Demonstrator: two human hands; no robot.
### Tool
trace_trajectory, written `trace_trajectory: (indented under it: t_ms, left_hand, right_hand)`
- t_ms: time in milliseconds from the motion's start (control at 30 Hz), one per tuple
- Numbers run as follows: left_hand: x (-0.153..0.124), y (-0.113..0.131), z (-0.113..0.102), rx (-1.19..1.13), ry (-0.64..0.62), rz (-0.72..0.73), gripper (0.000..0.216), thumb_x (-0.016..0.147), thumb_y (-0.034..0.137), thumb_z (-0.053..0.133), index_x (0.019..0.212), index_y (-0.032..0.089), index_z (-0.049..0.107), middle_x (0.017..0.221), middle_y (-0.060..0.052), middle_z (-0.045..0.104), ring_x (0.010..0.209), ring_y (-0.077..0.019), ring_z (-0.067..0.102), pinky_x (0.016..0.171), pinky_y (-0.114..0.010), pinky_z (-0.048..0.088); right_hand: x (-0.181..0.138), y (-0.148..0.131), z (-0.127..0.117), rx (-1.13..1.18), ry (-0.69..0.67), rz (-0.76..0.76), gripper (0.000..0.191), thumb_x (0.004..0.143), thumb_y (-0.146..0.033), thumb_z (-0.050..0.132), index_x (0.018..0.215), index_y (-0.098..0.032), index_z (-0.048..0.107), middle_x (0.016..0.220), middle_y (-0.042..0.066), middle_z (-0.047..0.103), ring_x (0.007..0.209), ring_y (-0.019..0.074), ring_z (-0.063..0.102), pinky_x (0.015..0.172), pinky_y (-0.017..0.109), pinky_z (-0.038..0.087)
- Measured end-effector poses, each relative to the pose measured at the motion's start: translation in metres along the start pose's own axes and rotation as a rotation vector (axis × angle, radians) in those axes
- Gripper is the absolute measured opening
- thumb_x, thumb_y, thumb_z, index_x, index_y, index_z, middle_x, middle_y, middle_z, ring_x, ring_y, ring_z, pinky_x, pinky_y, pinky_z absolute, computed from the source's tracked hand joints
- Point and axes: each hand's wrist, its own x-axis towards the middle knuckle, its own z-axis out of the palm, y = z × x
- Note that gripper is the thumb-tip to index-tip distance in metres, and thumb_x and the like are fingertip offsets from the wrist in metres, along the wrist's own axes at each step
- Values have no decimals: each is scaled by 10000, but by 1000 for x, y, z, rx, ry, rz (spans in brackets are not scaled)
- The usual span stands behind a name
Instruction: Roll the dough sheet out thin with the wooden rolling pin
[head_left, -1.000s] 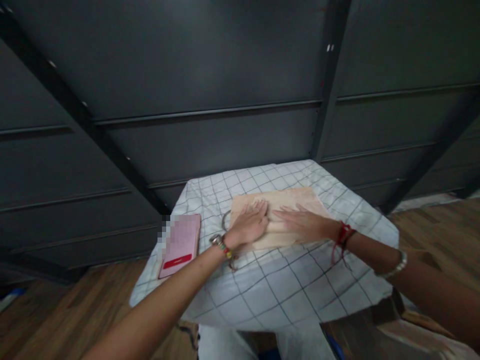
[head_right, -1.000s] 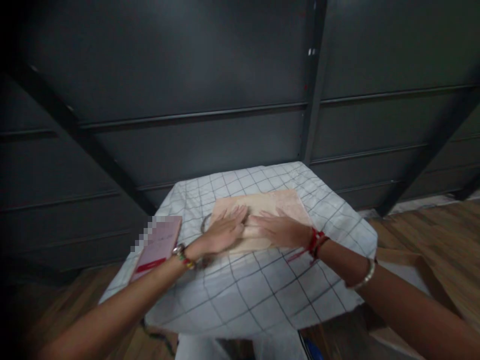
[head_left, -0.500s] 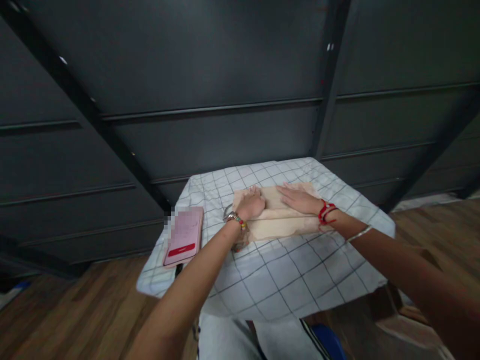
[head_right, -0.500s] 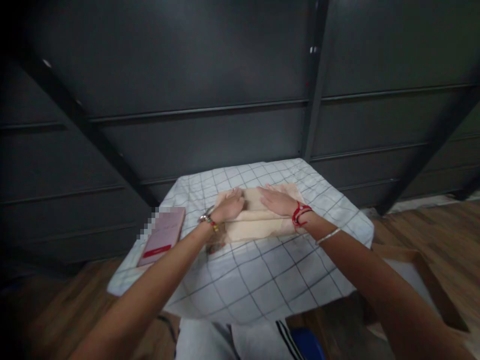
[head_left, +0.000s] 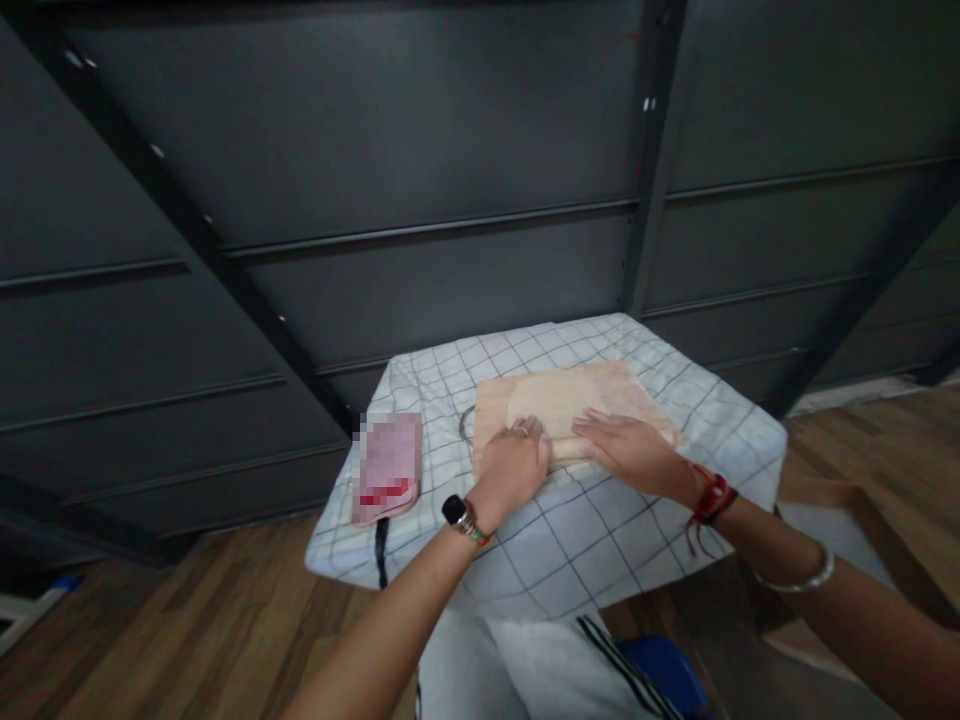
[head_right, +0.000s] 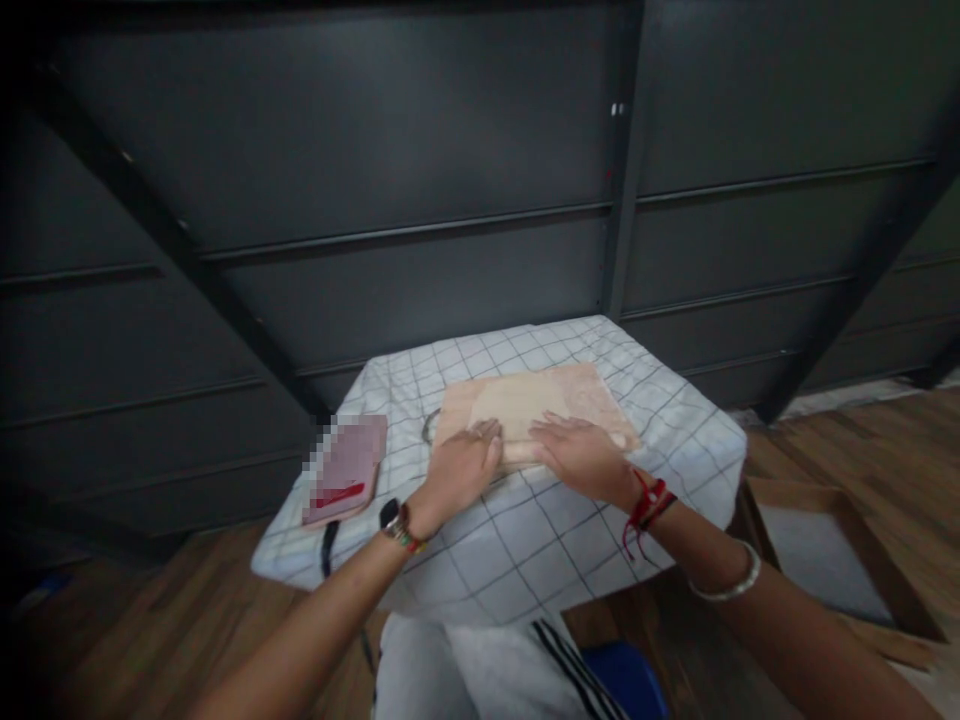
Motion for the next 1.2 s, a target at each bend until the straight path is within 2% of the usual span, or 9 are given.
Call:
trace_trajectory:
  t_ms: [200, 367, 500, 567, 667, 800, 967, 1067, 1200]
  left_hand:
    - [17, -2, 0, 29, -24, -71, 371, 957, 208, 242, 1064, 78, 572, 1095, -173, 633, 1051, -256, 596, 906, -353, 444]
    - [9, 2, 8, 38, 101, -32, 388, 967, 246, 263, 1227, 83, 499, 1289, -154, 540, 1219, -243, 482, 1019, -353, 363]
    - [6, 8, 10, 46, 59, -138, 401, 962, 225, 245, 1149, 63, 560, 1200, -185, 595, 1172, -267, 526, 1016, -389, 361]
    - [3, 10, 12, 50, 93, -157, 413, 960, 239, 250, 1183, 70, 554, 1252, -177, 570, 1210, -274, 498, 1033, -403, 348]
    - [-8, 12, 18, 46, 162, -111, 448, 963, 286, 259, 1301, 91, 479, 1371, -144, 481, 1286, -260, 425, 1068, -403, 324]
    - [-25, 14, 25, 75, 166, -85, 494, 968, 324, 249, 1363, 80, 416, 1413, -142, 428, 1325, -253, 373, 1085, -399, 307]
    - [-41, 17, 34, 109, 159, 17, 561, 962, 395, 290, 1432, 89, 302, 1471, -140, 331, 1377, -271, 266, 1109, -446, 258]
    - [-44, 18, 40, 87, 147, 29, 543, 963, 373, 298, 1437, 108, 290, 1474, -131, 332, 1378, -257, 267, 1111, -434, 260]
    - [-41, 14, 39, 53, 132, 30, 540, 953, 388, 353, 1408, 98, 338, 1427, -158, 405, 1332, -265, 358, 1100, -427, 282]
  right_hand:
    - [10, 3, -4, -59, -55, 66, 415, 963, -284, 287, 1229, -152, 577, 1228, 95, 623, 1208, 224, 516, 987, 405, 431]
    - [2, -4, -4, -91, -6, -6, 380, 952, -269, 346, 1239, -136, 557, 1263, 121, 594, 1202, 231, 521, 959, 382, 451]
    - [2, -4, -2, -120, 19, 52, 344, 953, -260, 357, 1164, -138, 599, 1163, 126, 653, 1175, 249, 543, 930, 394, 465]
    - [-1, -4, 0, -123, 20, 56, 311, 936, -274, 410, 1138, -150, 611, 1142, 127, 661, 1139, 255, 568, 911, 393, 474]
    - [-10, -7, 3, -113, 27, 20, 298, 904, -287, 486, 1158, -176, 597, 1154, 109, 656, 1065, 239, 607, 873, 365, 491]
    - [-23, -13, 9, -112, 61, 33, 297, 893, -236, 495, 1171, -192, 589, 1126, 87, 669, 988, 225, 632, 829, 353, 507]
    - [-35, -15, 14, -86, 39, -53, 336, 903, -180, 446, 1214, -216, 568, 1188, 65, 645, 1082, 205, 596, 894, 354, 492]
    - [-40, -13, 12, -86, 27, -96, 380, 902, -132, 413, 1239, -232, 557, 1243, 60, 615, 1152, 195, 558, 941, 365, 473]
    - [-41, -10, 9, -25, 34, -46, 343, 901, -192, 458, 1224, -211, 575, 1243, 64, 616, 1123, 185, 581, 918, 337, 502]
